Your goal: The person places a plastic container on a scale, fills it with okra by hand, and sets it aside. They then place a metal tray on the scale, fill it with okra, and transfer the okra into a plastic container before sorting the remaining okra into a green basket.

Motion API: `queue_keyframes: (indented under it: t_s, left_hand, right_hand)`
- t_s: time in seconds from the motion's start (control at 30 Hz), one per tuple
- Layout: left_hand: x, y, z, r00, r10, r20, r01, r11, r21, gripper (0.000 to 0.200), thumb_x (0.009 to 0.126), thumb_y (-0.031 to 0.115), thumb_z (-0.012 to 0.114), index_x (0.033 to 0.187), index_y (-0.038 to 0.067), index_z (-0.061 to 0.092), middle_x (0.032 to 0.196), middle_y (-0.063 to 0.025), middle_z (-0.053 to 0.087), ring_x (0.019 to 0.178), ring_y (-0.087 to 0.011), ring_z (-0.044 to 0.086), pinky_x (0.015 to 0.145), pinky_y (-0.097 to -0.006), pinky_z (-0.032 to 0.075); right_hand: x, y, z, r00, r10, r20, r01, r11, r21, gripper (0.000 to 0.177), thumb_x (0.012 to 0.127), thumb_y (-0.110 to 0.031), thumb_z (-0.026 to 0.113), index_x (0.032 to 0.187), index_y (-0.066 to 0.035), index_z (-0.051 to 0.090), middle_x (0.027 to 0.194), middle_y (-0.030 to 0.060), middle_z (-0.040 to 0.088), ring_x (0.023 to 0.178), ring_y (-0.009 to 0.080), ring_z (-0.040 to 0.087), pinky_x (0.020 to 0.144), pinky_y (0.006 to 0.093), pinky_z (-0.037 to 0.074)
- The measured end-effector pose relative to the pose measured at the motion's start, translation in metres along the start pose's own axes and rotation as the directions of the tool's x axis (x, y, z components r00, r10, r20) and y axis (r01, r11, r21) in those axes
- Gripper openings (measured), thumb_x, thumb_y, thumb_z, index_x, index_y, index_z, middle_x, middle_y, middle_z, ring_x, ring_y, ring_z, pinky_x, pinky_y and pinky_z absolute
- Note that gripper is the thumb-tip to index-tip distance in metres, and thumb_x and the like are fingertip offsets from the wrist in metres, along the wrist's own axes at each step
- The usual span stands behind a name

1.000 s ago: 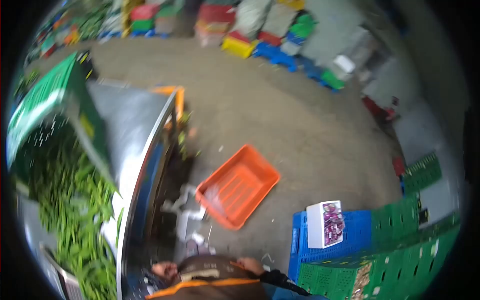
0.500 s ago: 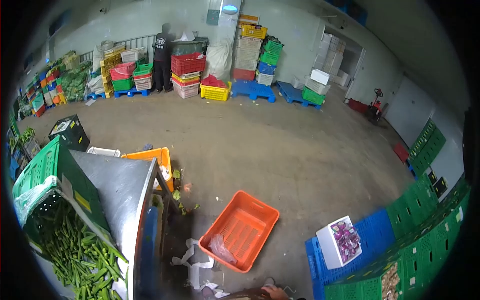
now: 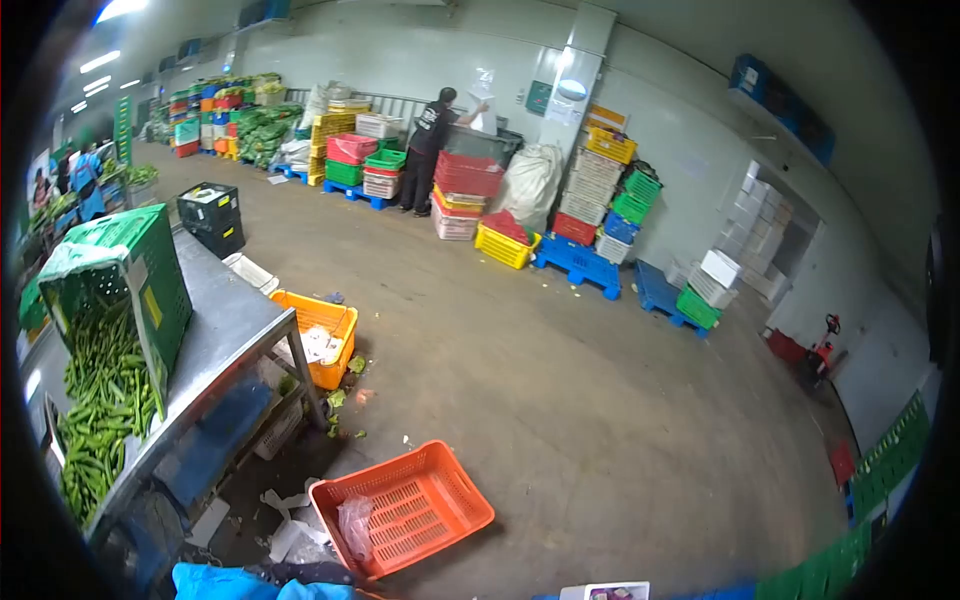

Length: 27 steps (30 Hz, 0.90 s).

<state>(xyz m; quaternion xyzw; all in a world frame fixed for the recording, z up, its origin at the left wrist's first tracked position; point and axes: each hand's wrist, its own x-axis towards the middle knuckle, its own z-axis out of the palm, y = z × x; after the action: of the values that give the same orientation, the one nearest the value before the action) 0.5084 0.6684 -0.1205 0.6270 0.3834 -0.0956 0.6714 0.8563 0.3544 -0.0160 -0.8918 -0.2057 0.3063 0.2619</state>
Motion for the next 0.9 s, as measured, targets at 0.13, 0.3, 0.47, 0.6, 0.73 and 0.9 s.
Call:
queue_keyframes:
  t_s: [0.13,0.3,0.47,0.6,0.73,0.9]
  left_hand:
    - [0.030,0.027,0.026,0.999,0.029,-0.044,-0.027,0.999,0.044,0.018,0.087,0.010,0.059,0.104,0.006,0.059,0.096,-0.0082,0.064,0.093,-0.0160,0.060,0.081,-0.0287,0.049]
    - [0.071,0.008,0.043,0.992,-0.087,-0.093,0.092,0.995,0.048,0.019,0.087,0.011,0.059,0.105,0.006,0.059,0.097,-0.0085,0.064,0.093,-0.0164,0.060,0.081,-0.0290,0.049]
    - [0.134,-0.040,0.035,0.944,-0.309,-0.116,0.316,0.948,0.041,0.020,0.087,0.011,0.059,0.106,0.006,0.059,0.097,-0.0089,0.064,0.093,-0.0168,0.060,0.081,-0.0293,0.049]
    - [0.194,-0.024,0.009,0.893,-0.429,-0.136,0.436,0.900,0.029,0.020,0.087,0.012,0.059,0.106,0.006,0.059,0.098,-0.0093,0.064,0.093,-0.0171,0.060,0.081,-0.0295,0.049]
    - [0.272,0.035,-0.006,0.911,-0.363,-0.197,0.383,0.921,0.075,0.021,0.087,0.012,0.060,0.107,0.006,0.059,0.098,-0.0096,0.064,0.093,-0.0174,0.060,0.081,-0.0297,0.049]
    - [0.362,0.192,-0.026,0.941,-0.153,-0.301,0.178,0.982,0.057,0.022,0.086,0.013,0.060,0.107,0.006,0.059,0.098,-0.0100,0.064,0.093,-0.0177,0.060,0.082,-0.0299,0.049]
  right_hand:
    - [0.064,-0.004,-0.032,0.997,-0.074,0.030,0.073,0.997,0.038,0.025,0.089,-0.021,0.050,0.110,-0.012,0.059,0.099,0.0113,0.062,0.087,0.0244,0.060,0.075,0.0348,0.048]
    - [0.161,-0.041,-0.039,0.964,-0.230,0.132,0.219,0.971,0.099,0.024,0.088,-0.020,0.051,0.109,-0.011,0.059,0.097,0.0107,0.062,0.085,0.0235,0.060,0.073,0.0344,0.048]
    - [0.275,-0.067,-0.047,0.923,-0.317,0.220,0.289,0.945,0.152,0.023,0.088,-0.019,0.051,0.107,-0.010,0.059,0.096,0.0101,0.063,0.083,0.0226,0.060,0.070,0.0340,0.049]
    - [0.370,-0.072,-0.078,0.932,-0.224,0.285,0.199,0.973,0.113,0.022,0.087,-0.018,0.052,0.106,-0.010,0.060,0.095,0.0096,0.063,0.081,0.0219,0.061,0.069,0.0337,0.049]
    - [0.438,-0.067,-0.133,0.953,-0.072,0.295,0.056,0.997,0.061,0.021,0.087,-0.017,0.052,0.106,-0.009,0.060,0.094,0.0091,0.063,0.079,0.0212,0.061,0.067,0.0334,0.049]
    - [0.528,-0.078,-0.179,0.942,0.012,0.335,-0.019,1.000,0.020,0.020,0.087,-0.016,0.053,0.104,-0.008,0.060,0.092,0.0085,0.064,0.077,0.0203,0.061,0.065,0.0330,0.050]
